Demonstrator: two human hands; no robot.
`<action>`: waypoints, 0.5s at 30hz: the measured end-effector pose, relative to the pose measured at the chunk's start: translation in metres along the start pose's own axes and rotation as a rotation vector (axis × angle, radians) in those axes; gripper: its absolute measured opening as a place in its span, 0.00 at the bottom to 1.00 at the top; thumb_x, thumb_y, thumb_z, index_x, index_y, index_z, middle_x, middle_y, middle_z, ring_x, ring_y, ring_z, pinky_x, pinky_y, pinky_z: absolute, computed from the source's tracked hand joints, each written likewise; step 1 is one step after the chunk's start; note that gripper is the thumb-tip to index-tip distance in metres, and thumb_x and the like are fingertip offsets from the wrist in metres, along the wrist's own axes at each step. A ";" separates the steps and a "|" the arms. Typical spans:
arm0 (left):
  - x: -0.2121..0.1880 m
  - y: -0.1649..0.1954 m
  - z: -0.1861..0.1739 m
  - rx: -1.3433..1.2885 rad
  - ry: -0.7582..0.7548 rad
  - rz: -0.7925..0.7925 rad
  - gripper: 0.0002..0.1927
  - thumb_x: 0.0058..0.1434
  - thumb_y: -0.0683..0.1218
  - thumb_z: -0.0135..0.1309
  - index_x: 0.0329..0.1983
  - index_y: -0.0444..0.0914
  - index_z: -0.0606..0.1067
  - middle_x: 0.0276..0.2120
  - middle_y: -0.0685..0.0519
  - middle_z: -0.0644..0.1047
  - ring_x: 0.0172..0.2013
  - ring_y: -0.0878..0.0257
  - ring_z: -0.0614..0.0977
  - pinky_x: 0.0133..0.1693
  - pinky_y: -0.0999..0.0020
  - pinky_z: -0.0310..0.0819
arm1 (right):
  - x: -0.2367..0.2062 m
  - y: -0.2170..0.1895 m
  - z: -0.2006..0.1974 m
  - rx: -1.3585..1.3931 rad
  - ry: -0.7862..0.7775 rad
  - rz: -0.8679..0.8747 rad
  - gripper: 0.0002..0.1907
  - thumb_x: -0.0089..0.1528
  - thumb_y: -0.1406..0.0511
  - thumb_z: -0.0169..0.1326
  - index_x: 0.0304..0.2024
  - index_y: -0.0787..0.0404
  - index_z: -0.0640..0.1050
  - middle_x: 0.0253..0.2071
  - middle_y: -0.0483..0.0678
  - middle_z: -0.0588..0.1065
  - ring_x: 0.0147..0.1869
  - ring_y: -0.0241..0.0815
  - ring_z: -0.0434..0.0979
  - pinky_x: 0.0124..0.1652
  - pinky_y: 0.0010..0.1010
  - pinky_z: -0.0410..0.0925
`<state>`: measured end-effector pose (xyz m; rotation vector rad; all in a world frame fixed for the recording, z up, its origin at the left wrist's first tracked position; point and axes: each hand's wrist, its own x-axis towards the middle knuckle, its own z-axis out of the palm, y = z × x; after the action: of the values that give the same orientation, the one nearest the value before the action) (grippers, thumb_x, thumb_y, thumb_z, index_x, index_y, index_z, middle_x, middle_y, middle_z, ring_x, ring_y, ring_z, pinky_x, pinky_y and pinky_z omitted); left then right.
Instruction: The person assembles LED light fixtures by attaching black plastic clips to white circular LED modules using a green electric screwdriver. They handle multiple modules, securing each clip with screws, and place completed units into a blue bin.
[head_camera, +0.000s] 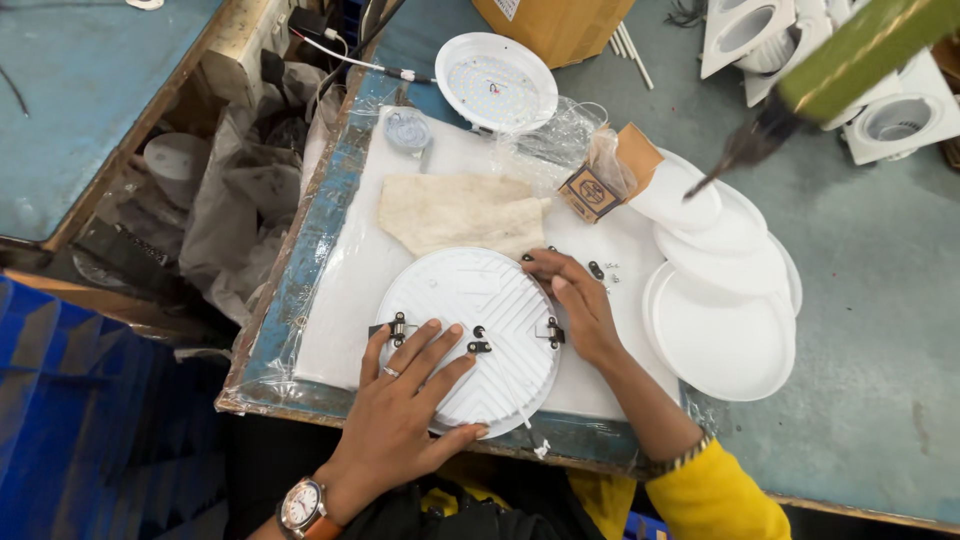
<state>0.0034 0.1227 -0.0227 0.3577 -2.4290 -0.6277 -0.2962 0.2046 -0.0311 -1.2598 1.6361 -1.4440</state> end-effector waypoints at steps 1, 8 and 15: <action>0.001 0.001 0.000 0.001 0.010 -0.003 0.34 0.57 0.68 0.57 0.57 0.41 0.75 0.66 0.47 0.68 0.70 0.52 0.60 0.69 0.41 0.37 | 0.006 0.004 -0.003 0.002 0.010 -0.020 0.22 0.70 0.64 0.40 0.63 0.70 0.69 0.57 0.56 0.76 0.62 0.45 0.76 0.61 0.36 0.68; 0.005 0.000 -0.003 -0.008 0.005 0.000 0.33 0.57 0.66 0.58 0.57 0.41 0.75 0.66 0.46 0.69 0.70 0.49 0.61 0.69 0.41 0.38 | 0.045 -0.010 0.000 -0.045 0.063 -0.008 0.16 0.71 0.67 0.44 0.57 0.68 0.76 0.44 0.54 0.80 0.48 0.41 0.82 0.45 0.33 0.77; 0.025 -0.005 -0.002 -0.096 -0.051 0.000 0.39 0.51 0.63 0.61 0.60 0.35 0.71 0.66 0.43 0.69 0.69 0.46 0.62 0.69 0.38 0.37 | -0.001 -0.078 0.024 -0.960 0.086 -0.398 0.11 0.63 0.71 0.58 0.49 0.60 0.82 0.45 0.50 0.81 0.47 0.44 0.81 0.45 0.32 0.72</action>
<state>-0.0142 0.1080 -0.0121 0.3051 -2.4367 -0.7593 -0.2545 0.2001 0.0392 -2.1496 2.3497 -0.8866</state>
